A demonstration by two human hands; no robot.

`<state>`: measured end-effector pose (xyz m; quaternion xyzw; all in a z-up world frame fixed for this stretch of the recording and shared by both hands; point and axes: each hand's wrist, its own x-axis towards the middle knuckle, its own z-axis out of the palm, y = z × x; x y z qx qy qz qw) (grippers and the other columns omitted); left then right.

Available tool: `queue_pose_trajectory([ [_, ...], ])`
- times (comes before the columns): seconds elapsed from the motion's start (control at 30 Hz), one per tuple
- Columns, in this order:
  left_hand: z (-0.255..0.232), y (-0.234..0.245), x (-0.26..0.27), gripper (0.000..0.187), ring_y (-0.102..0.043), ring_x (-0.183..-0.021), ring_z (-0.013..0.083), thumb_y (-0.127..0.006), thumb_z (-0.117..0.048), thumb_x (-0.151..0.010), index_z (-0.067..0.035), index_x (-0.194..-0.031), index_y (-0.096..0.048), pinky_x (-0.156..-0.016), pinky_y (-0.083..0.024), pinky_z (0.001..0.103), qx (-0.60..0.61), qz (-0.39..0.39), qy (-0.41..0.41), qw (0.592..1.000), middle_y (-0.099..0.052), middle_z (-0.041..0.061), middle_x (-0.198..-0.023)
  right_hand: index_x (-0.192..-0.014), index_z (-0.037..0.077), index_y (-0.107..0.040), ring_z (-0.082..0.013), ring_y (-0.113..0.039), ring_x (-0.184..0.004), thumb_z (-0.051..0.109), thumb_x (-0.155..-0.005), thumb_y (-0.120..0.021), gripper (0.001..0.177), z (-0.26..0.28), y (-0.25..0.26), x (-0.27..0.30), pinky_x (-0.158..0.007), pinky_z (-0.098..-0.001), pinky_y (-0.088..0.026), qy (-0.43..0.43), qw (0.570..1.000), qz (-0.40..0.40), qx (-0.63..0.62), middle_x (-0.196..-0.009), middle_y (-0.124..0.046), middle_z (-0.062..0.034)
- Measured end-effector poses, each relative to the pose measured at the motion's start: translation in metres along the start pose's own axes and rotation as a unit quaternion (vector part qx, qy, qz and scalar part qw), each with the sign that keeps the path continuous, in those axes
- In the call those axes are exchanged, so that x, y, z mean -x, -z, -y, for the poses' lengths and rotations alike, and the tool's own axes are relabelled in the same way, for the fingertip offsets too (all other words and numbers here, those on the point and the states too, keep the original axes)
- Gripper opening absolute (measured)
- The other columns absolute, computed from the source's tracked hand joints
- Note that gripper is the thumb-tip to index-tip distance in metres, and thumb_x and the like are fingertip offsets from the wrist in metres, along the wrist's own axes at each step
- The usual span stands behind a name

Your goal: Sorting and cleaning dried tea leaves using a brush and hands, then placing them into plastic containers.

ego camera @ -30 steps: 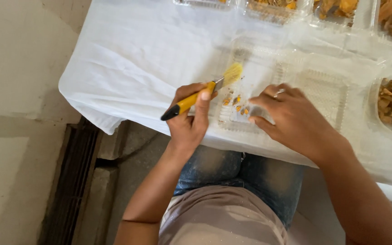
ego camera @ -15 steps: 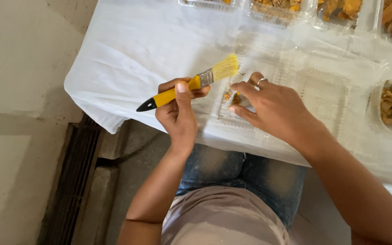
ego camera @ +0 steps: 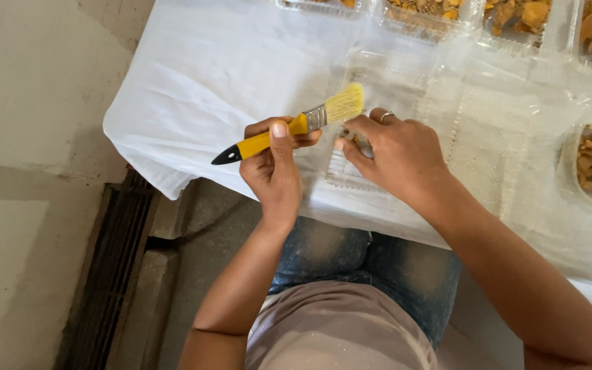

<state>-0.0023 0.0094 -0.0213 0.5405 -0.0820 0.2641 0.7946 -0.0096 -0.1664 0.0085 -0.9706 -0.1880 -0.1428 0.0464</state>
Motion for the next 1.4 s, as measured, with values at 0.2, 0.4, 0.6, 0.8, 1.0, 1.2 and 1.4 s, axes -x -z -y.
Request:
queue_pose_trajectory([
  [0.2,0.004,0.004,-0.001,0.025,-0.079,-0.078,0.0280,-0.051,-0.019,-0.111,0.001,-0.108,-0.065,-0.071,-0.069,0.038,0.011,-0.010,0.017,1.000,-0.071,0.013,-0.091,-0.115,0.020,-0.066,-0.0249,-0.071,-0.070,0.035,-0.093,-0.072,0.027,-0.022,-0.020,-0.005,-0.064,-0.0418,-0.057,-0.125,0.976,0.050,-0.169,-0.083,-0.061,-0.0018],
  [0.4,0.007,0.006,-0.001,0.026,-0.079,-0.078,0.0270,-0.051,-0.021,-0.111,0.001,-0.108,-0.065,-0.070,-0.069,0.037,0.018,-0.011,0.023,1.000,-0.072,0.013,-0.090,-0.126,0.000,-0.066,-0.0501,-0.069,-0.087,0.033,-0.091,-0.068,0.049,-0.006,0.023,-0.025,-0.077,-0.0575,-0.055,-0.095,0.959,0.172,-0.204,-0.092,-0.065,-0.0267],
  [0.6,0.004,0.006,0.000,0.025,-0.079,-0.076,0.0270,-0.053,-0.020,-0.111,0.001,-0.106,-0.065,-0.068,-0.069,0.037,0.014,-0.020,0.019,1.000,-0.072,0.014,-0.089,-0.118,0.002,-0.070,-0.0426,-0.070,-0.084,0.034,-0.097,-0.068,0.038,0.003,0.018,-0.009,-0.070,-0.0518,-0.059,-0.084,0.979,0.131,-0.131,-0.098,-0.058,-0.0177],
  [0.8,0.005,0.004,-0.001,0.023,-0.079,-0.074,0.0295,-0.053,-0.016,-0.110,0.002,-0.103,-0.066,-0.065,-0.069,0.039,0.020,-0.024,0.007,0.999,-0.070,0.014,-0.091,-0.106,0.007,-0.072,-0.0310,-0.075,-0.082,0.021,-0.094,-0.071,0.018,-0.010,0.037,0.005,-0.068,-0.0441,-0.061,-0.062,0.974,0.135,-0.173,-0.090,-0.061,-0.0117],
  [1.0,0.004,0.005,-0.001,0.027,-0.079,-0.076,0.0274,-0.051,-0.022,-0.111,0.001,-0.106,-0.065,-0.069,-0.069,0.037,0.008,-0.008,0.015,1.000,-0.071,0.013,-0.090,-0.140,0.007,-0.061,-0.0386,-0.072,-0.103,0.025,-0.089,-0.069,0.055,-0.013,0.048,-0.006,-0.082,-0.0500,-0.061,-0.065,0.949,0.247,-0.183,-0.113,-0.060,-0.0199],
  [1.2,0.004,0.006,0.000,0.025,-0.079,-0.075,0.0291,-0.053,-0.019,-0.111,0.002,-0.105,-0.065,-0.067,-0.069,0.038,0.007,-0.014,0.006,1.000,-0.071,0.014,-0.090,-0.127,0.007,-0.070,-0.0295,-0.073,-0.093,0.024,-0.100,-0.063,0.033,-0.005,0.019,-0.001,-0.074,-0.0379,-0.063,-0.032,0.971,0.210,-0.110,-0.103,-0.064,-0.0131],
  [1.4,0.005,0.005,0.001,0.023,-0.079,-0.076,0.0283,-0.052,-0.017,-0.111,0.002,-0.106,-0.065,-0.068,-0.069,0.038,0.011,-0.013,0.009,1.000,-0.071,0.015,-0.090,-0.105,0.009,-0.075,-0.0242,-0.071,-0.076,0.029,-0.102,-0.063,0.023,-0.001,-0.002,0.002,-0.059,-0.0311,-0.060,0.043,0.995,0.089,-0.030,-0.085,-0.063,-0.0053],
])
